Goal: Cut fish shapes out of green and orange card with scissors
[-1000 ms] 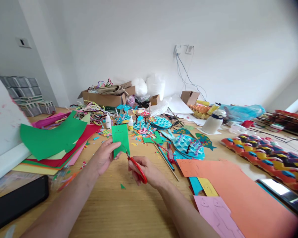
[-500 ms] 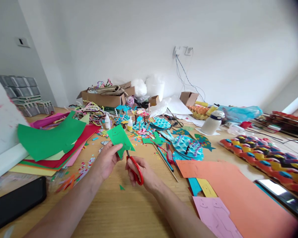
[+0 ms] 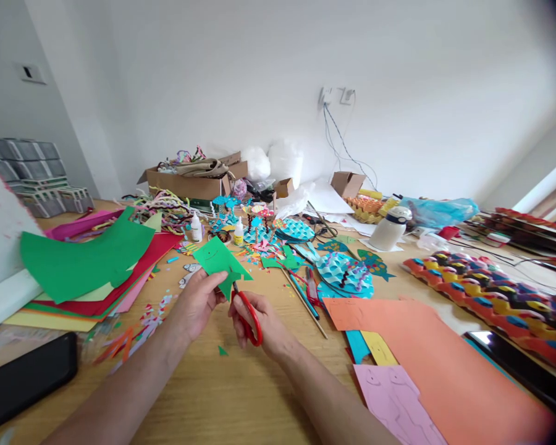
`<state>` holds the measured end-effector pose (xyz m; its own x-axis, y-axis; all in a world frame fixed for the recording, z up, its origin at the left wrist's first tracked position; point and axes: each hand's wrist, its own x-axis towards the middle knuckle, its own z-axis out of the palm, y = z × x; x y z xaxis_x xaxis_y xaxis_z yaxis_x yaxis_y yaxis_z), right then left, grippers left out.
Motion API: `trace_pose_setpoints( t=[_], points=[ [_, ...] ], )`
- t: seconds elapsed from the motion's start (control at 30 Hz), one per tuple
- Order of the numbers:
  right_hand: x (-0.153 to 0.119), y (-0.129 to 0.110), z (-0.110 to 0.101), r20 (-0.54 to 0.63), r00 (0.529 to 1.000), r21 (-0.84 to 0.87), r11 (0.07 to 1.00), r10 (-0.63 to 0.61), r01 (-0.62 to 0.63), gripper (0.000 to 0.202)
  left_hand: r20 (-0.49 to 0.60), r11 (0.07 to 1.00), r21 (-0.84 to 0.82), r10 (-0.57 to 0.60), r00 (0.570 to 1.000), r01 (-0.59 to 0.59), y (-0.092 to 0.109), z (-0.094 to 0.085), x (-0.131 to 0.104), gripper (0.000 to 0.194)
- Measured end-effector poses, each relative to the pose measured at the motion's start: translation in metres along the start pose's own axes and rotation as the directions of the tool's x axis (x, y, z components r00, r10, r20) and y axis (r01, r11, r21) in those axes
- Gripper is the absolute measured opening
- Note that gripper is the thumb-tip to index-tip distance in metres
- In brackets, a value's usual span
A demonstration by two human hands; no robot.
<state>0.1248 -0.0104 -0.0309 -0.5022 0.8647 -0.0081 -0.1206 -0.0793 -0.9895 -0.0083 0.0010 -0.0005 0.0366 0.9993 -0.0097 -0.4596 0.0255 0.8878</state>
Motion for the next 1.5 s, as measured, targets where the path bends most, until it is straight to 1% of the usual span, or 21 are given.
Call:
trace_pose_setpoints(
  t=[0.07,0.2,0.5,0.93,1.1,1.2,1.33,1.5],
  points=[
    [0.0002,0.0005,-0.0004,0.006,1.000,-0.006,1.000,0.002,-0.002,0.050,-0.006,1.000,-0.003,0.001,1.000,-0.001,-0.0005,-0.0003,0.0001,0.014],
    [0.0000,-0.0001,-0.0006,0.009,1.000,-0.016,1.000,-0.004,0.005,0.050,0.016,1.000,0.005,0.002,1.000,-0.002,-0.0006,-0.0002,-0.0006,0.014],
    [-0.0012,-0.0004,0.0008,-0.026,1.000,-0.045,0.999,-0.010,0.009,0.050,0.030,1.000,0.015,0.002,1.000,-0.002,-0.0008,-0.0015,-0.0001,0.012],
    [-0.0014,0.0006,0.0011,-0.043,0.999,-0.074,0.997,-0.019,0.016,0.050,0.008,1.000,-0.017,-0.004,1.000,0.004,-0.0005,0.0016,-0.0012,0.015],
    [-0.0017,-0.0003,0.0024,-0.056,0.998,-0.063,0.998,-0.024,0.021,0.048,0.047,1.000,-0.006,-0.006,0.999,0.006,-0.0009,-0.0006,-0.0007,0.013],
    [-0.0021,-0.0014,0.0031,-0.061,0.998,-0.066,0.998,-0.020,0.016,0.048,0.063,1.000,-0.015,0.014,0.998,-0.013,0.0000,-0.0020,-0.0001,0.013],
    [-0.0021,-0.0021,0.0039,-0.049,0.999,-0.055,0.998,-0.023,0.020,0.048,0.047,0.999,-0.020,0.048,0.998,-0.047,0.0006,-0.0016,0.0007,0.013],
    [-0.0012,-0.0019,0.0050,-0.060,0.998,-0.048,0.999,-0.023,0.020,0.049,0.016,0.999,-0.007,0.054,0.998,-0.053,-0.0009,-0.0009,0.0009,0.013]
  ],
)
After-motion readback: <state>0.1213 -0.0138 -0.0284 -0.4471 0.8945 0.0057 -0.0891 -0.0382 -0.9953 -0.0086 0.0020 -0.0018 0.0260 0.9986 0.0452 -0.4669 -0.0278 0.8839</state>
